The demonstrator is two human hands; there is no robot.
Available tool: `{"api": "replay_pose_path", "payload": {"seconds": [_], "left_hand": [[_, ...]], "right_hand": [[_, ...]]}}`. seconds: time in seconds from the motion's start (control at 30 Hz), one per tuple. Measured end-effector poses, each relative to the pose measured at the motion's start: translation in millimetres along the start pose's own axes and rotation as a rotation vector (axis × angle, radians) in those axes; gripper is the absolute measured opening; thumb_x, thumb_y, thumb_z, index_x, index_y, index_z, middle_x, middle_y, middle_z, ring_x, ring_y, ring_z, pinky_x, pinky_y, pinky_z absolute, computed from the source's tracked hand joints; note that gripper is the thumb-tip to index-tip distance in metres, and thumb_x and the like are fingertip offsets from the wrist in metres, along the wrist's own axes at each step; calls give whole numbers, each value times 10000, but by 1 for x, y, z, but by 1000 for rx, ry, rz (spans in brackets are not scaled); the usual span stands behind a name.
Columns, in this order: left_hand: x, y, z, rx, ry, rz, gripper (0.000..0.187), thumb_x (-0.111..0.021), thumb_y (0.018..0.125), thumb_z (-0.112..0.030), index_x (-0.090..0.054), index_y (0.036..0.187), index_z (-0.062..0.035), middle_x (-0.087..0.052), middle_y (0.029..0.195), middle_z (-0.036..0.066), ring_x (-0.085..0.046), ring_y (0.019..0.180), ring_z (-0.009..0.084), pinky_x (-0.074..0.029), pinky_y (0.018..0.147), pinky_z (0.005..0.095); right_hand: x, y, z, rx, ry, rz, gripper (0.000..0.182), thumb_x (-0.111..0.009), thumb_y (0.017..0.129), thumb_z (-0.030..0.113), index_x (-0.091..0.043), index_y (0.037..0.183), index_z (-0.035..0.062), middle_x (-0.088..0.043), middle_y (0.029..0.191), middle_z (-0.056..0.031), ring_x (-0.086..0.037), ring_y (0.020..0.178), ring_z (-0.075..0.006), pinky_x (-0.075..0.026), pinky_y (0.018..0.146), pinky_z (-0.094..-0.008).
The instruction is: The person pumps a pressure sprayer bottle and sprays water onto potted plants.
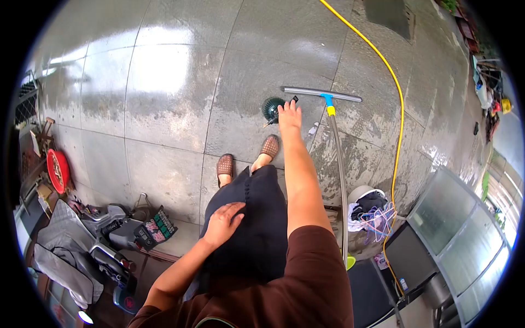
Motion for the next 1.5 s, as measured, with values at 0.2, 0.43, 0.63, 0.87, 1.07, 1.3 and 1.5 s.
{"api": "replay_pose_path", "payload": {"seconds": [0.2,0.43,0.63,0.87,1.07,1.3,1.5], "left_hand": [[0,71,83,231,-174,-181,270,-646,910,-147,-656,1166,-64,-685,1088,155,-660,983,357,-533,854,407],[4,98,106,372,-260,-191,279,-617,945,-165,-657,1193,-45,-695,1140,151,-684,1027,290,-527,886,345],[-34,135,140,461,-398,-155,349,-608,974,-214,-617,1266,-23,-704,1133,116,-661,1025,167,-499,919,301],[-50,181,171,510,-514,-154,382,-577,986,-211,-588,1315,-17,-683,1115,71,-606,968,127,-471,886,273],[-107,256,191,590,-687,-130,481,-612,946,-233,-542,1366,-7,-677,1138,118,-624,959,181,-484,882,299],[-114,269,160,651,-508,-115,651,-681,889,-345,-486,1410,-7,-660,1210,217,-648,1114,288,-495,948,370],[-90,247,135,500,-176,-143,766,-722,839,-358,-412,1470,-54,-484,1426,228,-482,1301,385,-403,1082,420]], "right_hand": [[-37,70,22,360,-408,-98,242,-572,933,230,-655,1102,79,-696,1102,-103,-605,1180,-270,-407,1070,-456],[20,25,33,328,27,-166,301,-755,758,297,-670,946,78,-712,792,-134,-708,782,-328,-560,754,-440],[42,-13,8,204,60,-135,258,-720,778,296,-652,905,82,-716,843,-152,-707,815,-341,-562,748,-458],[23,6,8,153,187,-140,332,-738,793,353,-638,940,72,-718,899,-161,-699,860,-348,-551,766,-463],[45,-14,21,200,326,-59,216,-746,771,281,-646,880,125,-716,832,-153,-696,806,-358,-542,715,-449],[70,-60,10,114,568,-220,186,-759,762,288,-652,817,146,-687,703,-129,-675,685,-360,-522,612,-477],[129,-116,24,90,726,-301,217,-797,750,309,-658,786,145,-630,588,-125,-656,610,-348,-491,535,-428]]}}
Point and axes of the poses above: each hand's wrist, its own y-axis towards the middle knuckle, its own x-axis out of the back of the hand, z = x × y, the point moved 10 cm from there along y, towards the middle knuckle
